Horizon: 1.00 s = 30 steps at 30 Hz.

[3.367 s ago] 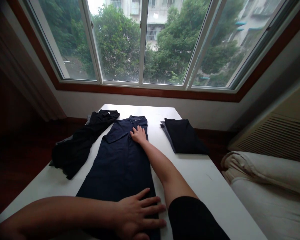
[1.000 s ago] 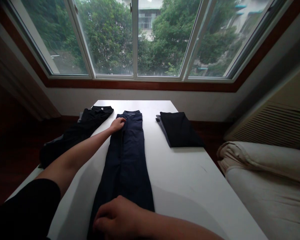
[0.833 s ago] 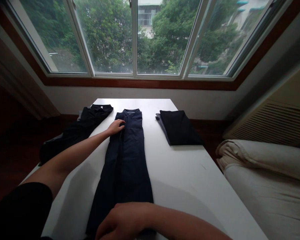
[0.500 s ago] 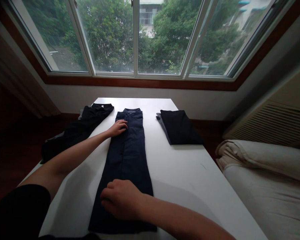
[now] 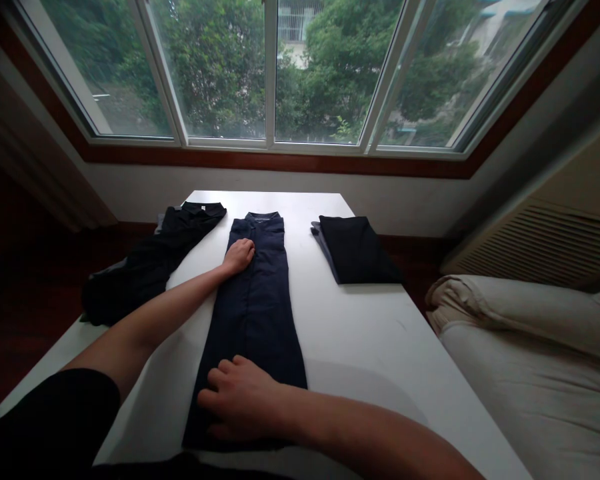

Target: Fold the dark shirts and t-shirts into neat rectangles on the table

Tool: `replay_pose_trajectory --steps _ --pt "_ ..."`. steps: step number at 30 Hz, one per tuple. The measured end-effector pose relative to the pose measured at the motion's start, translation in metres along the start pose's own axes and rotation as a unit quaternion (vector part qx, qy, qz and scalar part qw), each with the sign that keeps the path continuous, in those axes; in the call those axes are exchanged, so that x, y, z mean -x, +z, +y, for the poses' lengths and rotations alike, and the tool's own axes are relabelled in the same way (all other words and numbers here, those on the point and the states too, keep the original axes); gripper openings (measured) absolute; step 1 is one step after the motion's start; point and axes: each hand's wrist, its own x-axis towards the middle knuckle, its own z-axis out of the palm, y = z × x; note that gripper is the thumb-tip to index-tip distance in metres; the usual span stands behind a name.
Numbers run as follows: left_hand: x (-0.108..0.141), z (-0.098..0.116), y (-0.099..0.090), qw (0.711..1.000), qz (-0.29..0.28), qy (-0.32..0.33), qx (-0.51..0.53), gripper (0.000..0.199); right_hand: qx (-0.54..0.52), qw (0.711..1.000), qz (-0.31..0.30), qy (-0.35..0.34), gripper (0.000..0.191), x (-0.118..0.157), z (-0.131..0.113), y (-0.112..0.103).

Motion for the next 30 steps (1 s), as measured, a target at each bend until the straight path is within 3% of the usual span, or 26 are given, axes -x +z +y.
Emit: replay_pose_trajectory --steps 3,8,12,19,21,23,26,30 --pt "0.000 0.001 -0.002 1.000 -0.001 0.004 -0.006 0.023 0.007 1.000 -0.008 -0.025 0.017 -0.005 -0.009 0.007" --pt "0.001 0.002 -0.001 1.000 0.017 -0.006 0.000 0.024 0.007 0.998 -0.012 -0.059 0.019 -0.004 -0.008 0.006" --pt "0.001 0.000 0.003 0.999 0.043 0.003 0.008 0.040 0.038 0.994 0.016 -0.099 0.019 -0.002 -0.007 0.002" --pt "-0.002 -0.004 0.009 1.000 0.014 0.023 0.007 0.048 0.020 0.991 0.040 -0.128 0.025 -0.019 -0.006 -0.008" --pt "-0.002 -0.005 0.010 1.000 0.010 0.021 0.004 0.050 0.009 0.994 0.054 -0.093 0.034 -0.023 0.006 -0.007" --pt "-0.003 -0.006 0.012 1.000 0.006 0.016 -0.005 0.052 0.007 0.998 0.066 -0.005 0.046 -0.024 0.019 -0.005" --pt "-0.003 -0.007 0.016 1.000 -0.002 0.000 -0.016 0.055 -0.017 0.995 0.039 0.090 0.071 -0.018 0.031 0.001" --pt "-0.004 -0.005 0.017 0.999 -0.022 -0.025 -0.016 0.056 -0.071 0.997 0.005 0.040 0.081 -0.006 0.012 0.004"
